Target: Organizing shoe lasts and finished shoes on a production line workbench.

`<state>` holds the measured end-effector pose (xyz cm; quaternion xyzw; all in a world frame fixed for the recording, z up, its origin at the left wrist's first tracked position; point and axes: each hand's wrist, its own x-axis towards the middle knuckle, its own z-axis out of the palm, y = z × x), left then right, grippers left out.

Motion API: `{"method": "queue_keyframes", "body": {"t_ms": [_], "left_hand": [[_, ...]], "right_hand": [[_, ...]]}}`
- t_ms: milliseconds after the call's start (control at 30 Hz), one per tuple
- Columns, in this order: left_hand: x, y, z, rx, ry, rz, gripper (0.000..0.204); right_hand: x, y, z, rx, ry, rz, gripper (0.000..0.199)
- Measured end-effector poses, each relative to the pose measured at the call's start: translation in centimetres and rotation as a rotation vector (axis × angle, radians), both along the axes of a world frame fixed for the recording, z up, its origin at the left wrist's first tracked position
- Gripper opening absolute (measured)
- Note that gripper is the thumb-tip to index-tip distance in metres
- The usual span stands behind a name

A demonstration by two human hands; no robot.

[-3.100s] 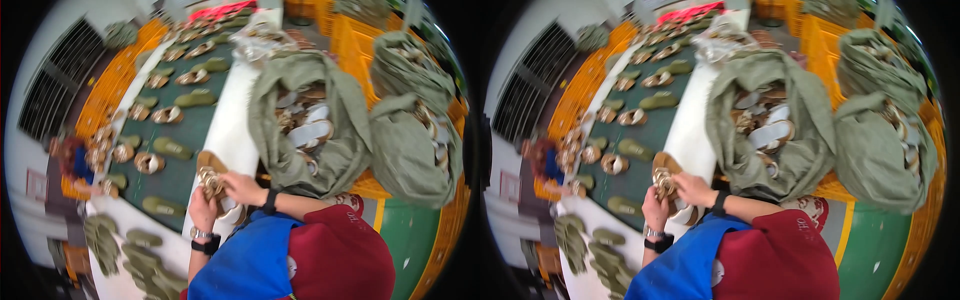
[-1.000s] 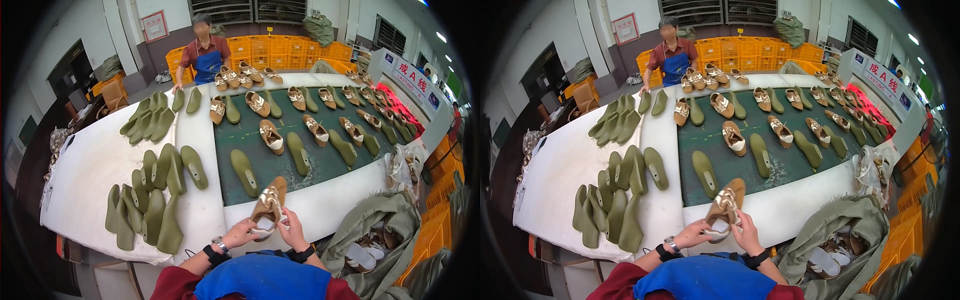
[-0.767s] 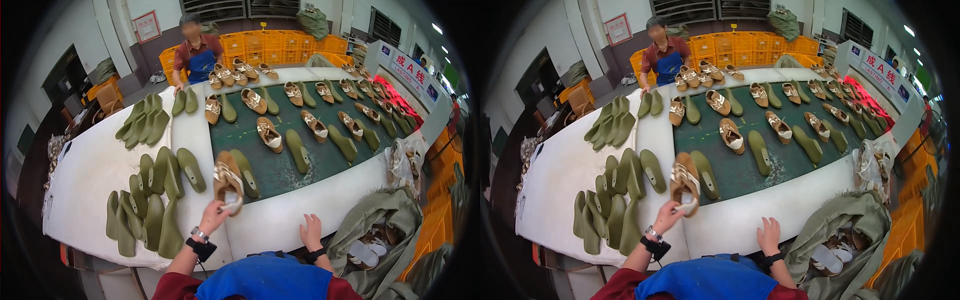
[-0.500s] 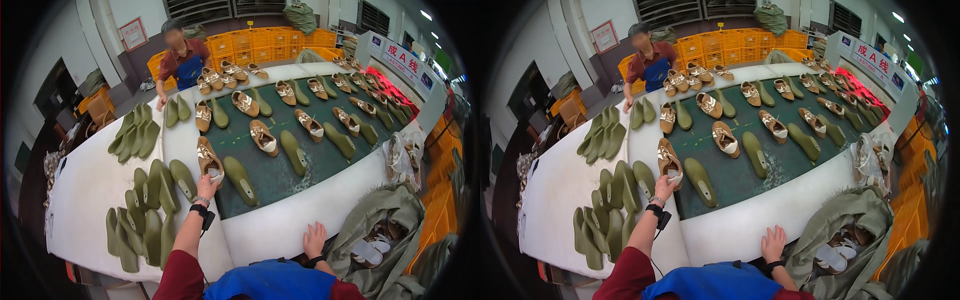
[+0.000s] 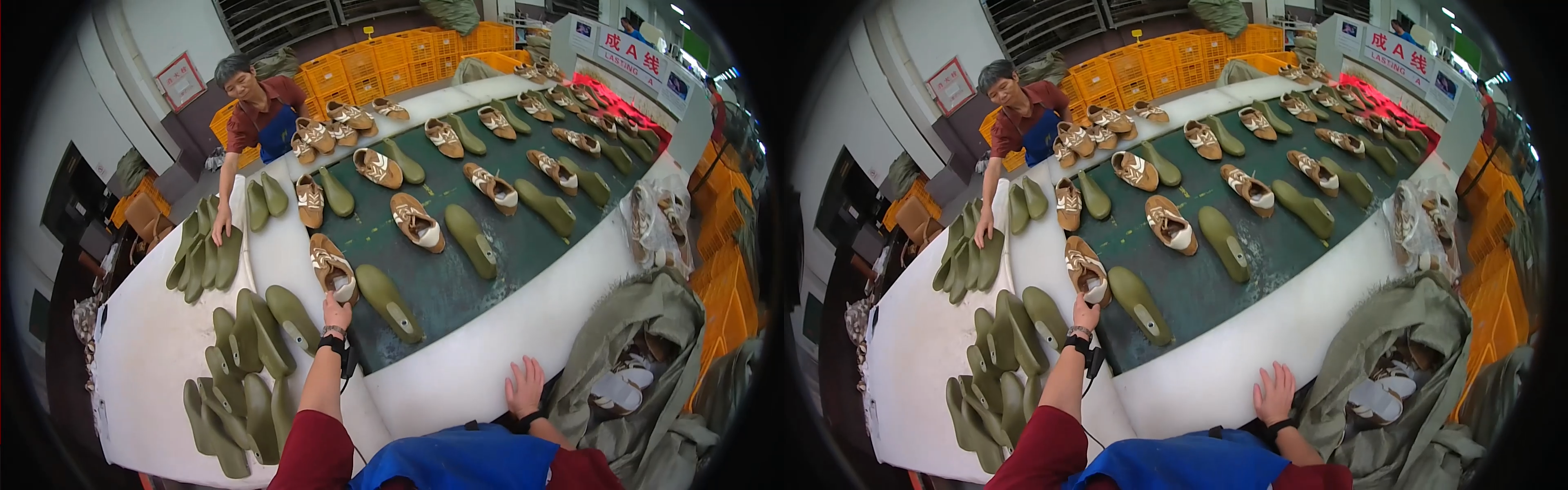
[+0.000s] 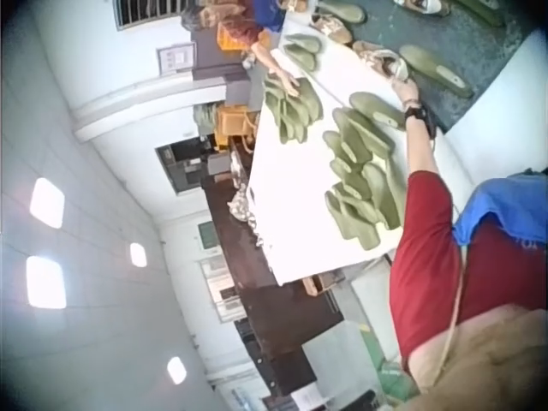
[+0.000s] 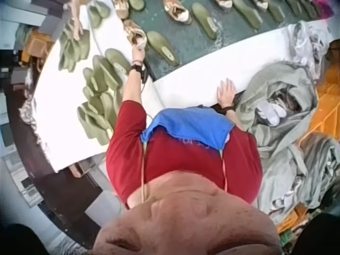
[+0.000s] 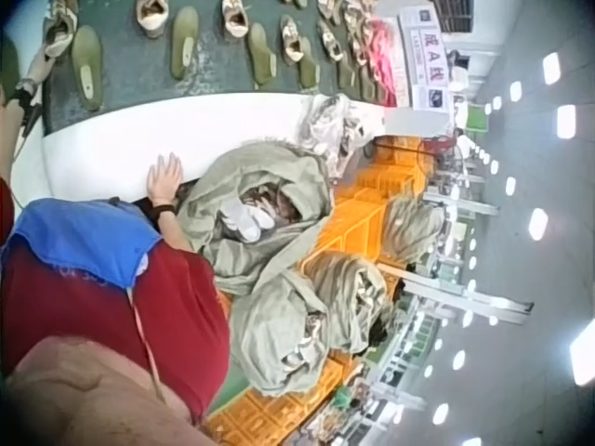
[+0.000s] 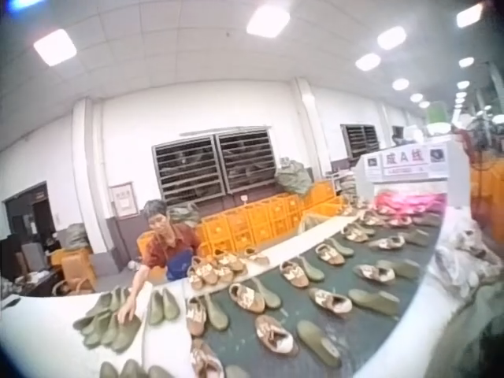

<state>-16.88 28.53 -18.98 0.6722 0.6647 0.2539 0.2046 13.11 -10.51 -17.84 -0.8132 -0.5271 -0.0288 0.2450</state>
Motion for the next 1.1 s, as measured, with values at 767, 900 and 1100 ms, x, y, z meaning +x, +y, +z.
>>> {"method": "queue_keyframes", "body": {"t_ms": [767,900,1100], "left_hand": [[23.5,-33.2,13.1,-0.144,0.072,-1.73,0.034],[24.7,-34.5,13.9,-0.095,0.105,-1.717,0.034],[24.4,-34.7,13.9,-0.139,0.206,-1.656,0.035]], "right_hand": [[14.8,-28.5,-2.7,0.035,0.501,-0.775,0.03],[13.4,-36.5,-10.0,-0.531,0.706,-0.842,0.031],[20.6,-31.7,-4.4,0.677,1.313,-1.077,0.071]]}}
